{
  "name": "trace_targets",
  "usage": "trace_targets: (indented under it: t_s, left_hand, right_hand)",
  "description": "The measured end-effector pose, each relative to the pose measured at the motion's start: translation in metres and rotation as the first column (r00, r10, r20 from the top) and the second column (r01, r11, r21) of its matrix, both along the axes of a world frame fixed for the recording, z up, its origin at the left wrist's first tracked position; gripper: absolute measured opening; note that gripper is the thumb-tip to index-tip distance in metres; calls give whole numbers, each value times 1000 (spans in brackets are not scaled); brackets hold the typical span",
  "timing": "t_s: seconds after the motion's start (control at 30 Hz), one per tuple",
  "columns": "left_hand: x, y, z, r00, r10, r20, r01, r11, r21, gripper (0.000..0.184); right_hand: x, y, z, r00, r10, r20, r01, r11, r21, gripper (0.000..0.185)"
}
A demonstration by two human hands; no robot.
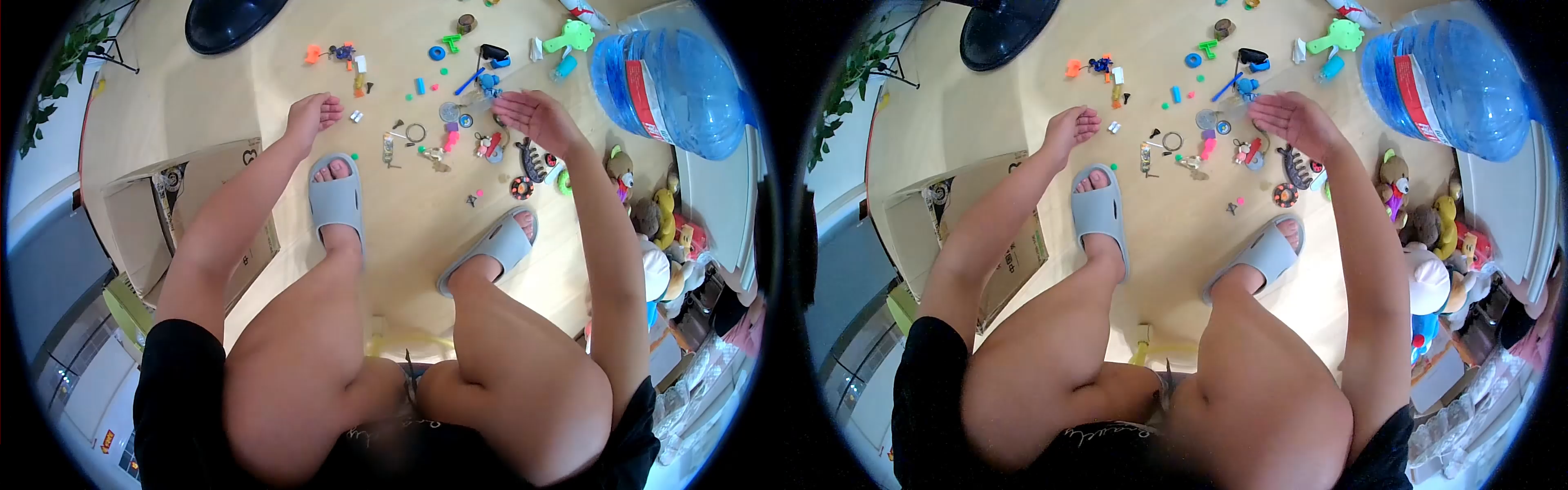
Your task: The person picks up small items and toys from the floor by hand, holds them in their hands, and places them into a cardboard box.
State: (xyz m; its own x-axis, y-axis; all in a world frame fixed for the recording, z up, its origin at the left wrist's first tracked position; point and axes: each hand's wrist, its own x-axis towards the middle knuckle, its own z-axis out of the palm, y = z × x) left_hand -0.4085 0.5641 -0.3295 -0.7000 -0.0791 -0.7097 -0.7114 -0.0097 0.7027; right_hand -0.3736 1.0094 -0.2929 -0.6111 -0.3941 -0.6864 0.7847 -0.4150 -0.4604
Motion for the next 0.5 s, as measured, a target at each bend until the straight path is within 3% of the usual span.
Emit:
trace_targets:
  t_s: [0.23,0.4,0.5]
  left_hand:
    - [3,2,5,982,-181,48,180,984,15,32]
    - [10,12,5,949,-306,75,305,952,23,34]
    - [19,21,4,919,-385,89,385,923,21,34]
  right_hand:
    - [49,-62,-6,984,140,113,-118,976,-183,43]
    - [72,-78,-14,963,210,165,-191,974,-125,42]
    - [81,-83,-13,957,250,147,-252,968,-3,41]
